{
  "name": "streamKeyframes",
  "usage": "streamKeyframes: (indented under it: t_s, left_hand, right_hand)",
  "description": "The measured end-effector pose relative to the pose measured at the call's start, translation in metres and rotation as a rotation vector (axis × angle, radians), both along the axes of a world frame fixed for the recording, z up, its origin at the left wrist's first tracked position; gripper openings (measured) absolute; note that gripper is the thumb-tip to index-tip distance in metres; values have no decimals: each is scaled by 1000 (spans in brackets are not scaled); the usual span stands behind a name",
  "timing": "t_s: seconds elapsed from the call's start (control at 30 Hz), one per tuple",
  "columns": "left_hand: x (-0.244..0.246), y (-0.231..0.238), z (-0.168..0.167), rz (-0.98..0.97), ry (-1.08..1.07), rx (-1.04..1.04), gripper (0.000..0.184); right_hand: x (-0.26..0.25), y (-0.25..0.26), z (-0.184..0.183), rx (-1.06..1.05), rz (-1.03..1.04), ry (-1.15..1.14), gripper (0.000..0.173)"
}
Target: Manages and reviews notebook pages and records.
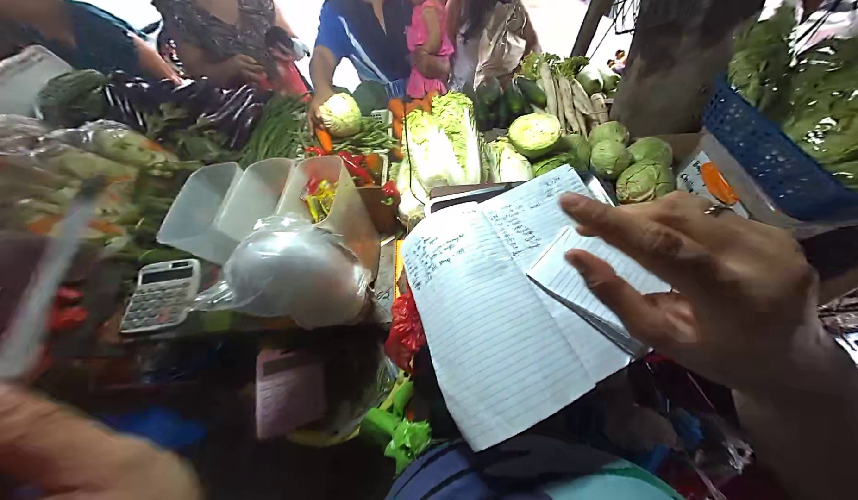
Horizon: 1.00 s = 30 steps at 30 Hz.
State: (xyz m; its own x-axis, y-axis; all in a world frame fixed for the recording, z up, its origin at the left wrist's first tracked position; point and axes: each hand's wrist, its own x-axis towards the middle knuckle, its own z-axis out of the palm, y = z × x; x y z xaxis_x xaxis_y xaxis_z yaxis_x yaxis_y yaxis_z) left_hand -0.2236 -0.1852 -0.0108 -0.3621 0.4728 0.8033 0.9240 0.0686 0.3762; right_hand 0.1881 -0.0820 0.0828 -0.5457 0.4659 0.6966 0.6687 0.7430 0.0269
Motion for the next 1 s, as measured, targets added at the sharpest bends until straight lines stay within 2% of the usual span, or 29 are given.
streamKeyframes:
  t_s: [0.1,0.17,0.2,0.23,0.3,0.33,0.4,0.47,0.5,0.57,0.63,0.67,0.73,0.8,1.0]
  left_hand:
    - [104,10,33,-319,44,21,22]
    - [161,26,39,-585,79,76,18]
    - [181,34,37,-716,89,98,19]
    - [196,41,33,-826,78,95,23]
    - [215,50,28,-975,33,-37,38]
    - [221,54,27,-1013,45,-159,52]
    - [231,63,23,-1072,107,-384,72]
    - [240,74,17,-1070,205,-509,77]
    - [243,79,14,-1075,247,-556,78]
    - [247,87,4,-1096,301,-594,73]
    - [248,91,-8,-1096,327,-560,65]
    - [248,91,-13,-1089,328,-520,61]
    - [247,89,-18,-1077,333,-460,51]
    - [243,88,-21,-1077,334,-425,45]
    - [234,87,-27,-1107,329,-414,42]
  right_hand:
    - [-39,1,2,93,15,-87,45]
    - [-52,3,0,115,-109,-162,46]
    - [-52,6,-1,120,-174,-183,40]
    - [-49,12,-3,126,-239,-190,34]
    - [-32,28,-2,92,-363,-202,43]
    - [-20,39,-1,41,-386,-171,46]
    - [1,57,1,-198,-337,2,47]
    - [14,71,-3,-553,-187,302,57]
    - [18,77,-10,-708,-50,485,56]
    - [19,82,-29,-935,131,749,39]
    - [18,84,-52,-1052,160,858,13]
    - [19,85,-63,-1100,156,870,3]
    - [23,87,-78,-1164,161,845,11]
    - [24,87,-80,-1137,174,765,14]
    - [25,78,-79,-1038,246,537,22]
